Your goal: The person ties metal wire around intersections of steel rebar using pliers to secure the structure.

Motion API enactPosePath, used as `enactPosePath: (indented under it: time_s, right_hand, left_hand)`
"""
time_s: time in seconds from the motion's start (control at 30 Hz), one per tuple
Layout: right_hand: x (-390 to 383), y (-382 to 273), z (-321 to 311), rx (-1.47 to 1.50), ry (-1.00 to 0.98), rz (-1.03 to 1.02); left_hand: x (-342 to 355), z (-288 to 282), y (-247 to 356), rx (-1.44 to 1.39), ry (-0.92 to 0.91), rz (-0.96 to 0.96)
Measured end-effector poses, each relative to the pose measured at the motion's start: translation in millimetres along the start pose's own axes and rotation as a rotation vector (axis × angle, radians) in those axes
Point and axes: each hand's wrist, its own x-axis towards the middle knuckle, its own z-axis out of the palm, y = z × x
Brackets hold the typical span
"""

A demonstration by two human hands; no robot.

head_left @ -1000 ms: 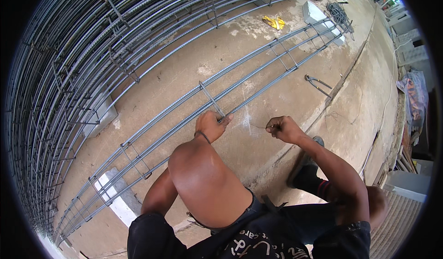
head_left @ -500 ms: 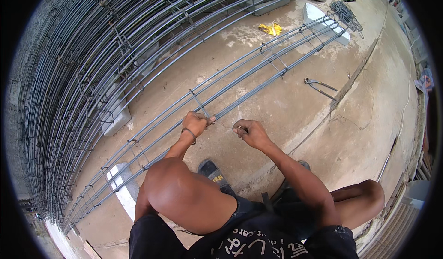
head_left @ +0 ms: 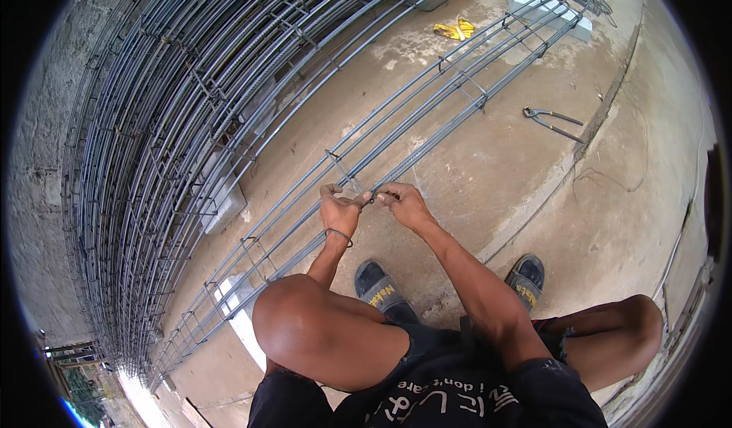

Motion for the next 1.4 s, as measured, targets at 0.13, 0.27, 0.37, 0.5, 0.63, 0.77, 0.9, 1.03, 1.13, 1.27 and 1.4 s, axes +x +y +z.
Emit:
enactPosePath:
  time_s: [0.13, 0.27, 0.37, 0.5, 0.63, 0.77, 0.9, 1.03, 1.13, 1.27, 1.4]
  right_hand:
    - [10, -4, 1, -0.001, -0.204, 0.023]
    - [8, -3, 4, 0.153, -0.215, 0.123]
    - [9, -6, 5, 0.063, -0.19, 0.079]
    - [2, -14, 10, 0.059, -0.182, 0.117]
    - [-2, -7, 10, 0.258, -0.167, 0.131]
    - [-5, -13, 2, 0.196, -0.181, 0.108]
    - [-2, -45, -3, 0.275, -0.208, 0.268]
    - [8, -63, 4, 0.155, -0.196, 0.367]
    - [11, -70, -1, 0.246, -0.222, 0.425]
    - [3, -76, -14, 0.452, -0.357, 0.502]
    - [5, -55, -21, 0.502, -0.429, 0.425]
  left_hand:
    - [8, -4, -5, -0.078, -0.048, -0.113]
    - [14, -15, -3, -0.276, -0.274, -0.211]
    - [14, -23, -2, -0.315, -0.357, -0.236]
    - [8, -22, -7, -0.407, -0.279, -0.191]
    - [-2, -17, 2, -0.459, -0.212, -0.112]
    - [-7, -18, -3, -0.306, -0.189, -0.04]
    - [-18, -14, 0, -0.134, -0.046, 0.134]
    - [-21, -16, 10, 0.109, 0.083, 0.411]
    - [-17, -17, 15, 0.218, 0.058, 0.472]
    - [-16, -21, 12, 0.243, 0.006, 0.415]
    - [-15, -14, 10, 0.039, 0.013, 0.452]
